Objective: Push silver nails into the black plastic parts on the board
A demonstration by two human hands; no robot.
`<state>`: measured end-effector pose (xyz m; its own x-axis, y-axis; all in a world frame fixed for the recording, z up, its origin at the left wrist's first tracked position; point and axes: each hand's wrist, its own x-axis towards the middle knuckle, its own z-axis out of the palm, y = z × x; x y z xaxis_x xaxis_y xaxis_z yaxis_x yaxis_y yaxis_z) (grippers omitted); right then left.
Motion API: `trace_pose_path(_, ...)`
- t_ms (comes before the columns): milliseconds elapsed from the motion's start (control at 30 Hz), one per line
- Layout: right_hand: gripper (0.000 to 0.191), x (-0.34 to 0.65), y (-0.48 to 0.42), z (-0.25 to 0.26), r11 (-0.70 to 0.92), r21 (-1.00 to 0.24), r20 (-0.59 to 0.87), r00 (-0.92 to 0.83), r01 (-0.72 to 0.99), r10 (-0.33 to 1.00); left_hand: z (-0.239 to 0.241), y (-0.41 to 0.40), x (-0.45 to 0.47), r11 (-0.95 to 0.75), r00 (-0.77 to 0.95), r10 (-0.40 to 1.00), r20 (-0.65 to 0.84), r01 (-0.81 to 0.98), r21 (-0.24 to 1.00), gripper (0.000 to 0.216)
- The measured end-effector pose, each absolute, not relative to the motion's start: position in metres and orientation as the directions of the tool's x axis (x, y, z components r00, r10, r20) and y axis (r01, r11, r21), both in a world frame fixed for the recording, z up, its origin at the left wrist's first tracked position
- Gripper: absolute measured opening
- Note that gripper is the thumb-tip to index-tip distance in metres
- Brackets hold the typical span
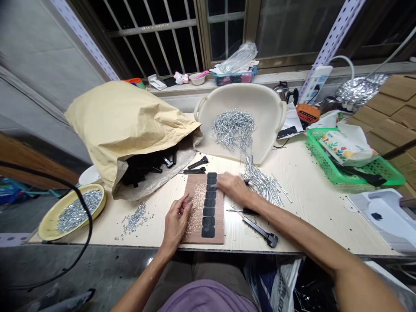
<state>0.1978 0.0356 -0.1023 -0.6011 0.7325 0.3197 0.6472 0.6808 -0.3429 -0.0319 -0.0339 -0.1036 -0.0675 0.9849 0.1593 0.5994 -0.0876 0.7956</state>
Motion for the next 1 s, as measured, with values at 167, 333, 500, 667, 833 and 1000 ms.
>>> trace_pose_path(167, 0.034, 0.192, 0.025, -0.096, 0.781, -0.350, 0.261, -0.747, 0.518, 0.612, -0.103, -0.034, -0.031, -0.067, -0.091, 0.984, 0.152, 0.605, 0.794, 0.041)
trace_pose_path(333, 0.033, 0.193, 0.043, -0.090, 0.653, -0.466, 0.269, -0.608, 0.597, 0.747, -0.105, -0.034, -0.033, -0.066, -0.093, 0.984, 0.153, 0.604, 0.794, 0.039)
trace_pose_path(500, 0.032, 0.195, 0.037, -0.093, 0.698, -0.505, 0.250, -0.689, 0.507, 0.681, -0.106, -0.033, -0.033, -0.058, -0.089, 0.986, 0.139, 0.599, 0.798, 0.037)
trace_pose_path(667, 0.032, 0.199, 0.048, -0.093, 0.775, -0.371, 0.250, -0.749, 0.512, 0.614, -0.105, -0.033, -0.032, -0.061, -0.072, 0.989, 0.132, 0.611, 0.789, 0.037)
trace_pose_path(833, 0.032, 0.198, 0.050, -0.095, 0.747, -0.360, 0.277, -0.700, 0.559, 0.658, -0.107, -0.034, -0.032, -0.076, -0.062, 0.987, 0.146, 0.622, 0.779, 0.036)
trace_pose_path(1000, 0.034, 0.197, 0.037, -0.099, 0.768, -0.383, 0.270, -0.733, 0.513, 0.624, -0.108, -0.033, -0.032, -0.074, -0.059, 0.988, 0.143, 0.632, 0.771, 0.036)
